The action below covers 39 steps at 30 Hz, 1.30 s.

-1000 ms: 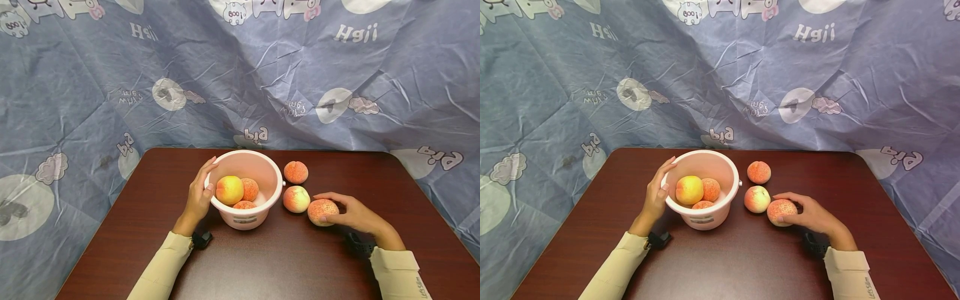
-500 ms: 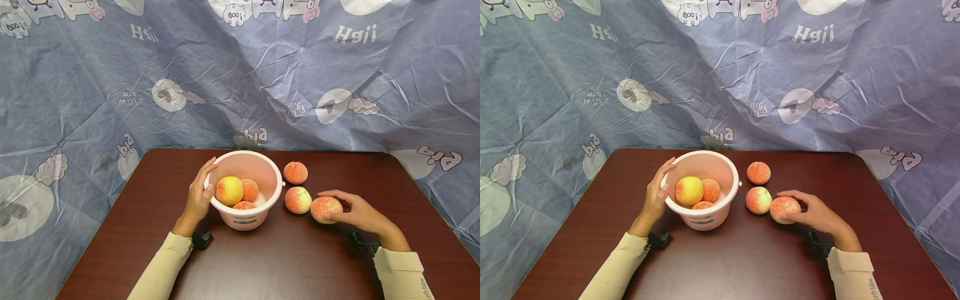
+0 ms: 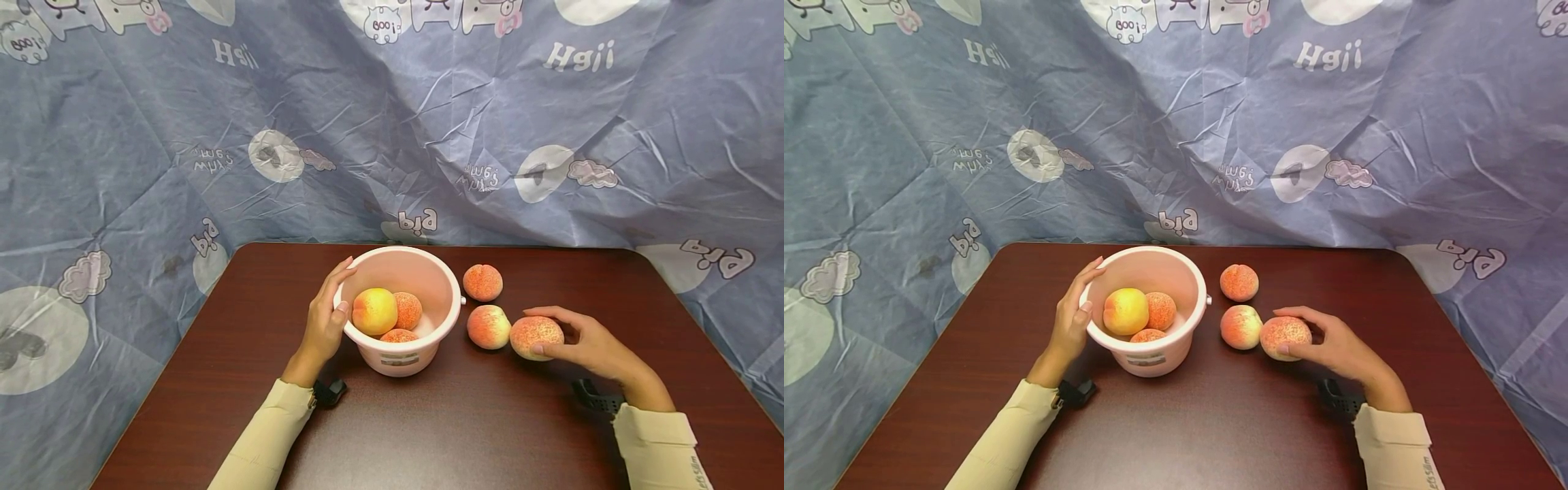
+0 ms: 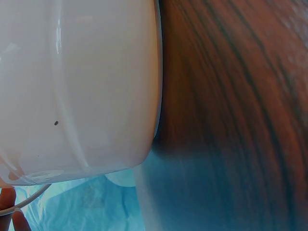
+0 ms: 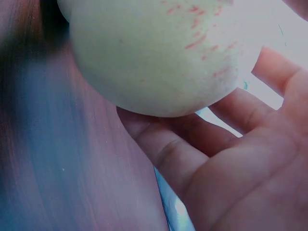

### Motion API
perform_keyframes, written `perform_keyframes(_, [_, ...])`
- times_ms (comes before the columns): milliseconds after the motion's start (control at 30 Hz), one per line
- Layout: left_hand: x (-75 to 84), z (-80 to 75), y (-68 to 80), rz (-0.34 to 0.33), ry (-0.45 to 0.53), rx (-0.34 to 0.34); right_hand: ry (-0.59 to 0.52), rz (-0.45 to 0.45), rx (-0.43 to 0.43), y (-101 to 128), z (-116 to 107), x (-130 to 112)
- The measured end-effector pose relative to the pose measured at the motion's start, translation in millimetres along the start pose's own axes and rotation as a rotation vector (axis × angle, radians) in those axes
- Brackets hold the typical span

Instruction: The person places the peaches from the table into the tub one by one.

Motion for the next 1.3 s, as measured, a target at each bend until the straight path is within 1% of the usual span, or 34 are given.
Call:
perform_keyframes(500, [-0.1,0.2,0.3,0.011,0.018,0.006,0.039,-0.018,0.075,-0.8,-4.7,-4.6])
perform_keyframes(700, [0.1,0.0,0.3,0.008,0.018,0.004,0.022,-0.034,0.080,-1.1,-4.9,-5.7])
perform_keyframes(900, [0.3,-0.6,0.4,0.008,0.015,0.006,0.027,-0.047,0.087,-1.8,-5.3,-7.1])
perform_keyframes(1067, [0.7,-1.3,0.2,0.007,0.014,0.008,0.052,-0.044,0.099,-3.2,-5.5,-9.8])
perform_keyframes(1300, [-1.1,-0.6,0.2,0.014,0.017,0.004,0.071,-0.010,0.123,-2.3,-5.4,-11.6])
Point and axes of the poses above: each hand's wrist, its own y-axis away from the middle knuckle, its own z-axis out of the palm, x = y × z, the point moved 4 cm from there along -y, towards the middle knuckle, and after that the axes turned 12 degrees about -z, right-handed, at the moved point
